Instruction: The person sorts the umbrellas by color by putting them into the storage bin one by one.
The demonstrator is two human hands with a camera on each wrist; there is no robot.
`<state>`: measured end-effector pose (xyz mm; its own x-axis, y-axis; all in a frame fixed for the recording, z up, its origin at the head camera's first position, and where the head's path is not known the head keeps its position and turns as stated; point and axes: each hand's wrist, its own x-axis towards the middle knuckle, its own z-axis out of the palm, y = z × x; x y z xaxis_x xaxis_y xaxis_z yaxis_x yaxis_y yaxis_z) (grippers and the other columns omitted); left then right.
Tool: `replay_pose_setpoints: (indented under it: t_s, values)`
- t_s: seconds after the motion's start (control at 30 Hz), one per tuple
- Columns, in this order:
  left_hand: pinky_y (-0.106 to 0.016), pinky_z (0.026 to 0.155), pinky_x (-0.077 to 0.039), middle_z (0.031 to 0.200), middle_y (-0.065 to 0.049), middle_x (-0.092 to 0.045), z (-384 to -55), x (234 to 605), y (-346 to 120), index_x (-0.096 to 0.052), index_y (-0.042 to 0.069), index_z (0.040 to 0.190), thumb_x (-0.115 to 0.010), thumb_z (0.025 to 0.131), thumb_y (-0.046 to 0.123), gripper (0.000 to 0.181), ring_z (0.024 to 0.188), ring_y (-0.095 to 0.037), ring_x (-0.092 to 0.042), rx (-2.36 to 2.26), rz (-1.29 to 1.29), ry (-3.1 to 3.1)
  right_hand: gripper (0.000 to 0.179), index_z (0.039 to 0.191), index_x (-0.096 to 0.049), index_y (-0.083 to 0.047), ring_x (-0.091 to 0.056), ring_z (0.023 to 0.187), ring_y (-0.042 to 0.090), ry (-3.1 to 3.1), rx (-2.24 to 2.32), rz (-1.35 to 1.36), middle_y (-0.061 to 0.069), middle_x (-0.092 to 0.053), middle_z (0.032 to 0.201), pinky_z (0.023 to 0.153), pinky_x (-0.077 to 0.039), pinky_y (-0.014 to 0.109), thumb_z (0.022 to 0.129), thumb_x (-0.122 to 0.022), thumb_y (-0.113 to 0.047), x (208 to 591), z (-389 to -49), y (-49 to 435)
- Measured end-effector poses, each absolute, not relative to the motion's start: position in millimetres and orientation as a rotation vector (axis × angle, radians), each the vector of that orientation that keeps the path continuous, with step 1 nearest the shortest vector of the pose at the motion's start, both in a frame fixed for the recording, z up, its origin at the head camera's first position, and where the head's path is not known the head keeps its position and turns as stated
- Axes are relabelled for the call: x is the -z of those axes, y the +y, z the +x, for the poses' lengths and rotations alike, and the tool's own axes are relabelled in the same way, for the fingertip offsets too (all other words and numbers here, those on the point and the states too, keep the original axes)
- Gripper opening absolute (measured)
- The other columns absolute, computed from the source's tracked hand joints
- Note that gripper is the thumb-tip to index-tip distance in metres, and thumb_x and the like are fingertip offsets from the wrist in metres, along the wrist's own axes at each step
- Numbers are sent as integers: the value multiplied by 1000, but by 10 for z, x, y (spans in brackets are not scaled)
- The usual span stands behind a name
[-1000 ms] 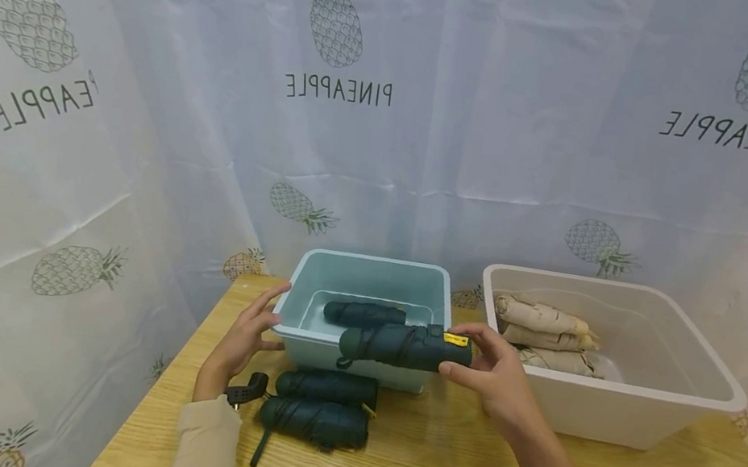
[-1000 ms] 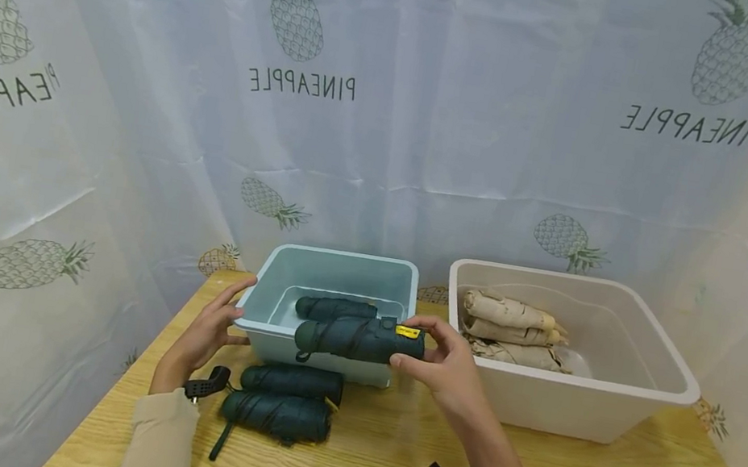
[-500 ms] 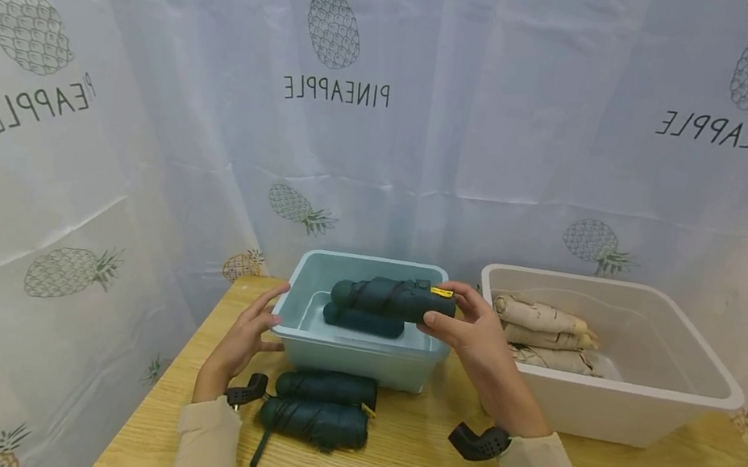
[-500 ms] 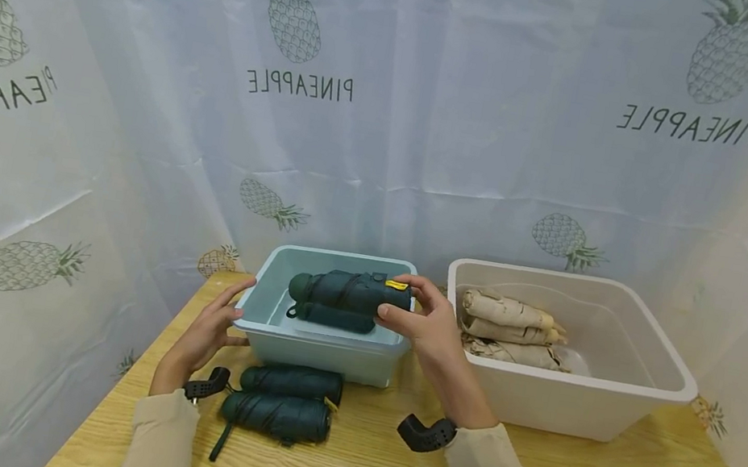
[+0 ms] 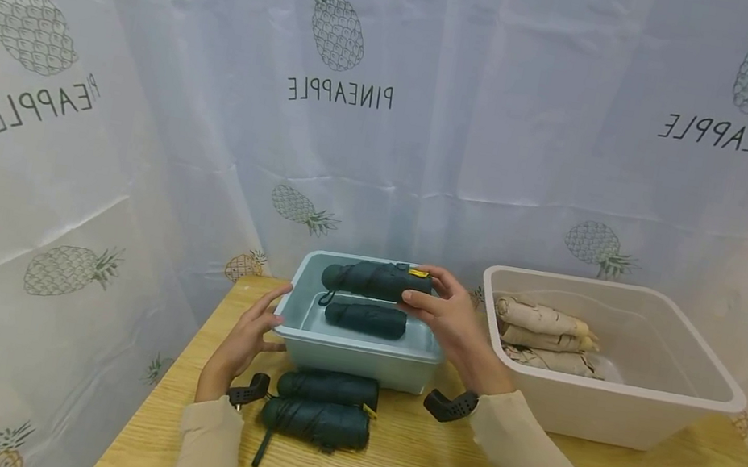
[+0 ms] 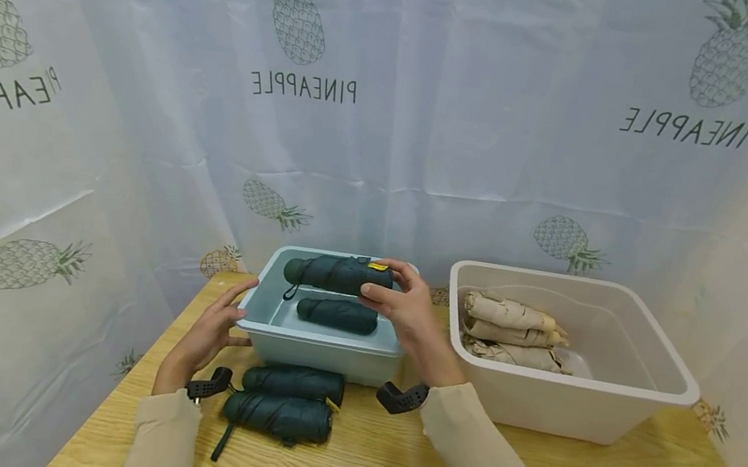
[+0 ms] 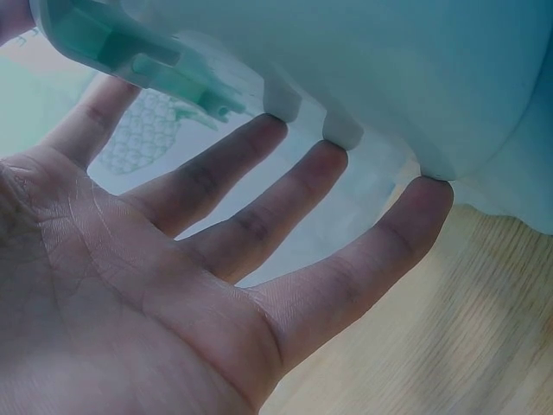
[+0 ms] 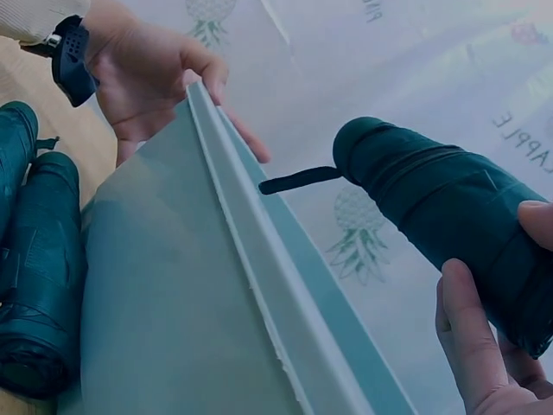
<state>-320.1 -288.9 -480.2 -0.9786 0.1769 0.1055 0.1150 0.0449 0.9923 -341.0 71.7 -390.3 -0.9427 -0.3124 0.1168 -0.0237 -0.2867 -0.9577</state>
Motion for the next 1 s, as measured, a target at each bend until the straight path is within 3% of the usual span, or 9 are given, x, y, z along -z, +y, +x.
replay_pose_setpoints:
  t_s: [0.23,0.53,1.0]
  values:
    - [-73,98,-46,167,-23,-21,-3185,4803,-2894,-30,26,161,-45,103,19,61,148,-54,-30,-2117,321,2244,54,144,-47,-5,-62,112,21,1713,2344,-377,11,-45,135,97,-58,38,95,-63,9,3964,-3511,571]
    - [-73,98,-46,168,-21,-20,-3160,4801,-2873,-30,26,161,-45,102,19,61,149,-53,-29,-2117,316,2251,55,145,-51,-11,-65,109,21,1745,2310,-268,12,-45,140,97,-58,38,94,-69,2,3982,-3598,475]
    - [-74,98,-45,169,-20,-17,-3138,4783,-2864,-30,27,161,-46,102,19,62,150,-54,-27,-2119,311,2245,56,143,-52,-7,-66,105,23,1780,2314,-231,14,-48,135,94,-59,40,92,-68,8,4049,-3715,361]
